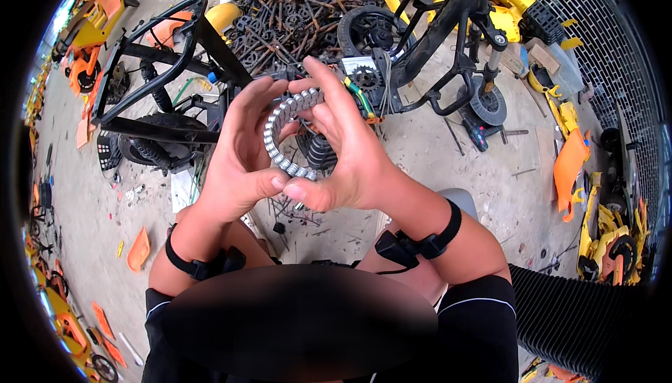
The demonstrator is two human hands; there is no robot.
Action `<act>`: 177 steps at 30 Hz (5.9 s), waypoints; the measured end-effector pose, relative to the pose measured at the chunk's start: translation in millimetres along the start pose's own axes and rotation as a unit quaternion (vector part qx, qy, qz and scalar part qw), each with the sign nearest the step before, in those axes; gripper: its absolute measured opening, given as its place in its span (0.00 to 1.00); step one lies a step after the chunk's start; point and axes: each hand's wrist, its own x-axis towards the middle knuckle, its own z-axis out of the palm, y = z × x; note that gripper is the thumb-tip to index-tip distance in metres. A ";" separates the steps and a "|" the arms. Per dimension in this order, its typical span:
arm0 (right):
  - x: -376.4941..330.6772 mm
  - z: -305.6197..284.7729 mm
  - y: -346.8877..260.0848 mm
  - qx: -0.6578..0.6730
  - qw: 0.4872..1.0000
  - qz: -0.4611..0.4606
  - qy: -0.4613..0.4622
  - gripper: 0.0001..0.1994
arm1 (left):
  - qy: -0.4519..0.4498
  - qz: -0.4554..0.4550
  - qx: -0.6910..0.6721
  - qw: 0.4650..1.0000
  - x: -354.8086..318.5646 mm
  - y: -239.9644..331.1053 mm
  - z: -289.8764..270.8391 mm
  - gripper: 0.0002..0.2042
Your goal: The person assembles a flexible grey plastic component by aligning and pressing individual segments together by hand.
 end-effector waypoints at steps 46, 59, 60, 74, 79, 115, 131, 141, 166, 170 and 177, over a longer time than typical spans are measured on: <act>-4.3 -10.0 -12.1 -0.057 0.993 0.078 -0.062 0.80 | -0.035 0.012 0.139 0.990 3.6 -5.0 -3.9 0.56; -4.1 -14.9 2.4 -0.073 0.989 0.089 -0.090 0.73 | -0.102 0.036 0.258 0.960 -8.0 -5.9 -12.2 0.45; -3.8 -12.3 4.0 -0.115 0.987 0.072 -0.091 0.72 | -0.094 0.042 0.277 0.956 -7.7 -3.3 -12.1 0.43; 9.4 -29.5 19.1 0.045 0.995 0.080 0.041 0.42 | 0.052 0.048 0.320 0.945 -5.2 7.5 -3.1 0.29; 17.4 -2.4 38.6 0.138 0.962 0.184 0.149 0.19 | 0.118 0.056 0.398 0.908 -4.4 -39.5 -12.5 0.22; 9.0 -37.9 41.9 -0.205 0.969 0.138 0.006 0.13 | 0.063 -0.014 0.492 0.868 2.3 -27.0 -17.4 0.21; 1.7 -29.5 29.2 -0.244 0.957 0.140 -0.076 0.10 | -0.056 -0.009 0.483 0.874 -5.6 -6.1 -15.8 0.44; 6.8 -22.3 13.2 -0.204 0.955 0.210 -0.035 0.09 | -0.022 -0.016 0.376 0.926 -11.7 -7.6 -15.7 0.32; 10.5 -49.2 16.8 -0.091 0.985 0.119 0.084 0.09 | -0.011 -0.214 0.300 0.930 16.3 -10.1 -35.3 0.11; -1.0 -52.5 12.8 -0.105 0.983 0.133 0.073 0.09 | 0.037 -0.149 0.250 0.956 16.9 -17.8 -26.0 0.11; -11.2 -41.2 21.5 -0.015 0.983 0.170 0.066 0.10 | 0.101 -0.056 0.289 0.950 17.4 -37.8 -3.4 0.13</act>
